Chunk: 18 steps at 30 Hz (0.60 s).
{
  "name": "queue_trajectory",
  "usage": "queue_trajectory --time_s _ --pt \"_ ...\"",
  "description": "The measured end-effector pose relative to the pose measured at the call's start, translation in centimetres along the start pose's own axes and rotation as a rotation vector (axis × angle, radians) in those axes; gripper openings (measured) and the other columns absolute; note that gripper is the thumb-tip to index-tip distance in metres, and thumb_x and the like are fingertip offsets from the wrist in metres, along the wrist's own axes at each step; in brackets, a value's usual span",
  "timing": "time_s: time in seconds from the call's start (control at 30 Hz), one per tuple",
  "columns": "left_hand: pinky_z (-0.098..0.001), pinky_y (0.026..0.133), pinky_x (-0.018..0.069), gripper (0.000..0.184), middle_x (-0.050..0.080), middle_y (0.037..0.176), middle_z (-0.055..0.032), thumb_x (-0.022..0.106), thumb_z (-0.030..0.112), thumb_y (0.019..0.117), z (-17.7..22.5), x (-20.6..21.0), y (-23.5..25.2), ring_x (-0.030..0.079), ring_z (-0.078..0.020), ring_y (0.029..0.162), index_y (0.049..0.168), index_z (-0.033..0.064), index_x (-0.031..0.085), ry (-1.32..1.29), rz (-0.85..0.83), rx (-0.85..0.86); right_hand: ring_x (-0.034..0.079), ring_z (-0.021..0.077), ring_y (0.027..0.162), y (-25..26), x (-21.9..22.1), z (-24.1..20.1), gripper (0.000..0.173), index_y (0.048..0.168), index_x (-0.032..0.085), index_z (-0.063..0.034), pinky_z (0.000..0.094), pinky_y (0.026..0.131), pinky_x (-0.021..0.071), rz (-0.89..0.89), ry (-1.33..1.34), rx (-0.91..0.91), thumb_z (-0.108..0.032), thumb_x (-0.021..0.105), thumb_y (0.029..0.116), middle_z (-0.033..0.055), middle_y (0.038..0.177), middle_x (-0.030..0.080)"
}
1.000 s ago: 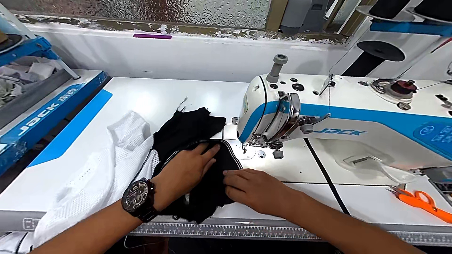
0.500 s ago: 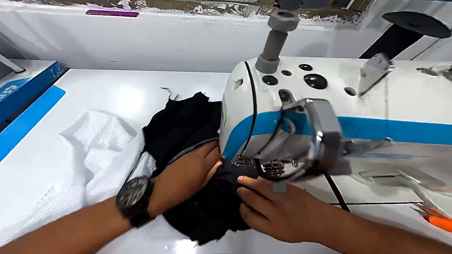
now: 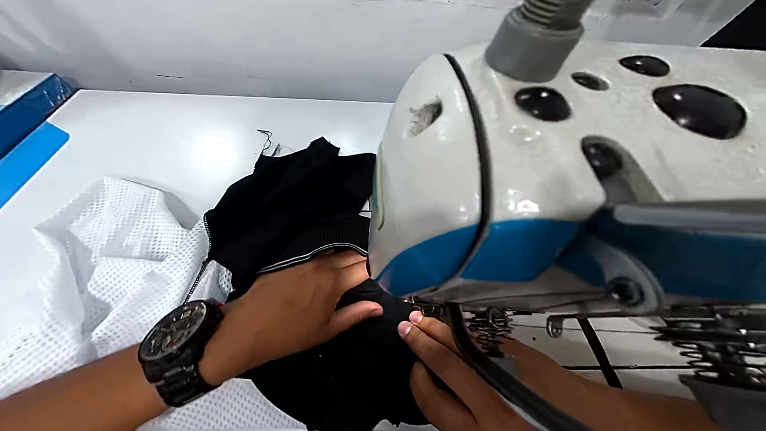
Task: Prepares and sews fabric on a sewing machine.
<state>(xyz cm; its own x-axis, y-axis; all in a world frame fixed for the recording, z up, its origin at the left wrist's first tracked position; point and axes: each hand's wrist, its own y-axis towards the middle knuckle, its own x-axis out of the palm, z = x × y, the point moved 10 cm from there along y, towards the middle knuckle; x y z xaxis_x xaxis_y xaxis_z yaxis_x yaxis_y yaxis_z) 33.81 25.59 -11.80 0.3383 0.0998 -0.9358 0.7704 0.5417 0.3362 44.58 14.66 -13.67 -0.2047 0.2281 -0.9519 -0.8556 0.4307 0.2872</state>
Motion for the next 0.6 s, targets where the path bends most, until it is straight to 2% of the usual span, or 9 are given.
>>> queue_trajectory --time_s 0.07,0.17,0.23,0.37,0.47,0.53,0.6 --pt "-0.0195 0.063 0.0534 0.042 0.062 0.080 0.0110 0.051 0.062 0.0950 -0.6 0.5 0.3 0.064 0.0002 0.078 0.085 0.0244 0.068 -0.033 -0.047 -0.007 0.068 0.0295 0.115 0.2 -0.4 -0.1 0.020 0.116 0.059 -0.0075 0.0353 0.084 0.0570 0.026 -0.030 -0.002 -0.006 0.042 0.1060 0.0166 0.129 0.068" --pt "-0.0209 0.060 0.0529 0.040 0.061 0.076 0.0118 0.057 0.061 0.0902 -0.9 0.6 0.4 0.063 0.0009 0.075 0.082 0.0242 0.068 -0.096 -0.018 -0.023 0.070 0.0278 0.112 0.3 -1.0 -0.5 0.019 0.117 0.059 -0.0088 0.0346 0.085 0.0570 0.073 -0.015 -0.019 -0.007 0.043 0.1064 0.0144 0.123 0.071" --pt "-0.0215 0.064 0.0543 0.036 0.064 0.083 0.0116 0.058 0.057 0.0916 -0.4 0.1 -0.2 0.064 0.0009 0.080 0.087 0.0234 0.069 -0.118 0.046 -0.036 0.070 0.0263 0.110 0.1 -1.4 -1.3 0.018 0.115 0.061 -0.0090 0.0340 0.086 0.0566 0.116 0.045 -0.040 -0.008 0.045 0.1061 0.0131 0.118 0.073" --pt "-0.0242 0.080 0.0571 0.047 0.073 0.114 0.0013 0.044 0.051 0.1047 1.8 0.1 -1.9 0.069 -0.0077 0.101 0.117 0.0158 0.073 -0.068 0.055 -0.001 0.070 0.0239 0.109 -0.1 -1.8 -1.4 0.019 0.115 0.063 -0.0096 0.0330 0.087 0.0543 0.151 0.108 -0.066 -0.008 0.047 0.1054 0.0112 0.115 0.074" --pt "-0.0223 0.081 0.0555 0.041 0.072 0.112 0.0008 0.044 0.042 0.1060 2.1 0.1 -1.9 0.068 -0.0079 0.101 0.117 0.0150 0.073 -0.057 0.076 0.025 0.065 0.0232 0.118 0.4 -1.7 -0.4 0.026 0.126 0.063 -0.0130 0.0360 0.096 0.0512 0.123 0.077 -0.027 -0.011 0.046 0.1064 0.0072 0.122 0.071" --pt "-0.0212 0.082 0.0552 0.037 0.071 0.113 0.0012 0.049 0.041 0.1028 1.9 0.0 -1.8 0.068 -0.0067 0.101 0.117 0.0158 0.072 -0.069 0.084 0.024 0.062 0.0251 0.126 0.9 -1.7 0.0 0.023 0.121 0.064 -0.0107 0.0383 0.106 0.0499 0.117 0.054 -0.011 -0.010 0.046 0.1068 0.0077 0.129 0.069" --pt "-0.0192 0.080 0.0535 0.032 0.070 0.110 0.0017 0.053 0.039 0.1002 2.0 -0.2 -1.8 0.066 -0.0058 0.098 0.115 0.0164 0.071 -0.088 0.101 0.037 0.066 0.0263 0.121 1.3 -1.7 0.1 0.019 0.114 0.063 -0.0074 0.0374 0.101 0.0531 0.154 0.064 -0.021 -0.008 0.046 0.1061 0.0107 0.124 0.071"
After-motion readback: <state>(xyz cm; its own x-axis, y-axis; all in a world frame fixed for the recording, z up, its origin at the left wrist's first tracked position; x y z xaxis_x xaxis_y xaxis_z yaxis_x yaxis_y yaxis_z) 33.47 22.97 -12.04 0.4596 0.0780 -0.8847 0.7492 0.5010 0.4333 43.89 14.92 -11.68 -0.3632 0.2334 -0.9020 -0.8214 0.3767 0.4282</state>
